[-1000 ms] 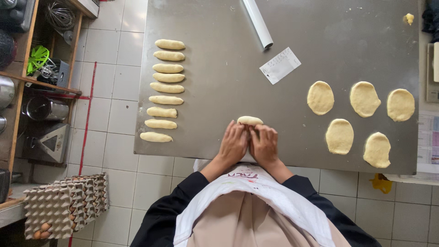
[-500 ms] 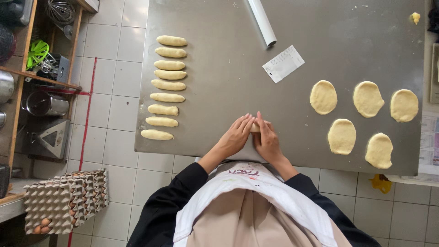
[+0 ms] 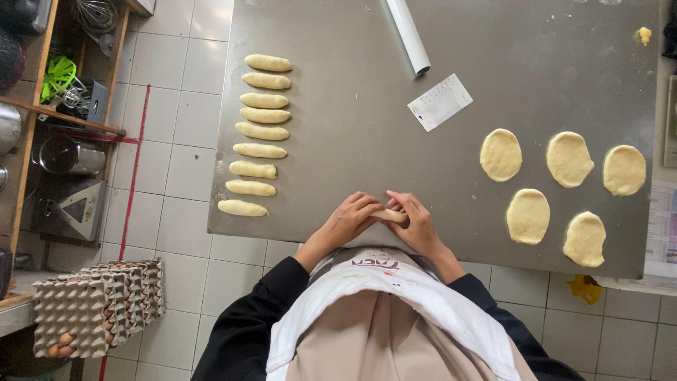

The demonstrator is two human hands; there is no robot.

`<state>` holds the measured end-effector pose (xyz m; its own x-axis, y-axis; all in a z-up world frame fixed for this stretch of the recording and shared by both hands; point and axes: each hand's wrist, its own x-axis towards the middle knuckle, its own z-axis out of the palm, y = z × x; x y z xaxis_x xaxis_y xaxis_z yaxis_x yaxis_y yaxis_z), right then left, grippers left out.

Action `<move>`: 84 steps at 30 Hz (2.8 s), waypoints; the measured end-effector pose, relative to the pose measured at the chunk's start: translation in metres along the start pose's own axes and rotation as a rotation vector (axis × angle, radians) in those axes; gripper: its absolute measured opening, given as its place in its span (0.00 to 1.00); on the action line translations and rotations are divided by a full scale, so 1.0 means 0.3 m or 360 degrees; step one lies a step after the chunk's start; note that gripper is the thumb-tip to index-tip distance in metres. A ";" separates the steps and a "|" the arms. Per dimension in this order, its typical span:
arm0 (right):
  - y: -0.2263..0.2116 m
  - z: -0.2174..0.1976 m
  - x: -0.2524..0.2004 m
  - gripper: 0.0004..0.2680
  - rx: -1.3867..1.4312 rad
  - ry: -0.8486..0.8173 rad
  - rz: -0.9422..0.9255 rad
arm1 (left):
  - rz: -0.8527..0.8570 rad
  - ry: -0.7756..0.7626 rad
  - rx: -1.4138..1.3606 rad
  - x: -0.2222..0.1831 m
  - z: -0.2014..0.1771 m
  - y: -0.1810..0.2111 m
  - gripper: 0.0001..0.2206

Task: The person prepares bread dough by hand by flattening small portions into ovals and then rolling them into tight cylindrical shapes on a stainless steel surface.

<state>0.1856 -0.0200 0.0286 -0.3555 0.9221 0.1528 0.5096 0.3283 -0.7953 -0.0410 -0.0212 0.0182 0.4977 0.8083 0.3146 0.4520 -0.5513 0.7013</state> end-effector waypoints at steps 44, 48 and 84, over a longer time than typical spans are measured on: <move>0.187 0.253 1.141 0.06 0.0011 0.0337 0.0005 | -0.0459 0.0829 0.0908 0.523 -0.526 -0.747 0.06; 0.198 0.277 1.111 0.08 0.0077 0.0441 0.0175 | -0.0598 0.0706 0.0596 0.509 -0.472 -0.808 0.04; 0.276 -0.501 -0.201 0.09 -0.0345 0.1405 0.0908 | -0.0467 -0.0297 -0.0066 1.000 0.770 -0.056 0.07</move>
<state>0.3671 -0.0176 0.0417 0.6270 0.7442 0.2306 0.5802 -0.2485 -0.7756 0.2716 0.1827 -0.0471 0.4798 0.8771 -0.0240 0.5672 -0.2892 0.7711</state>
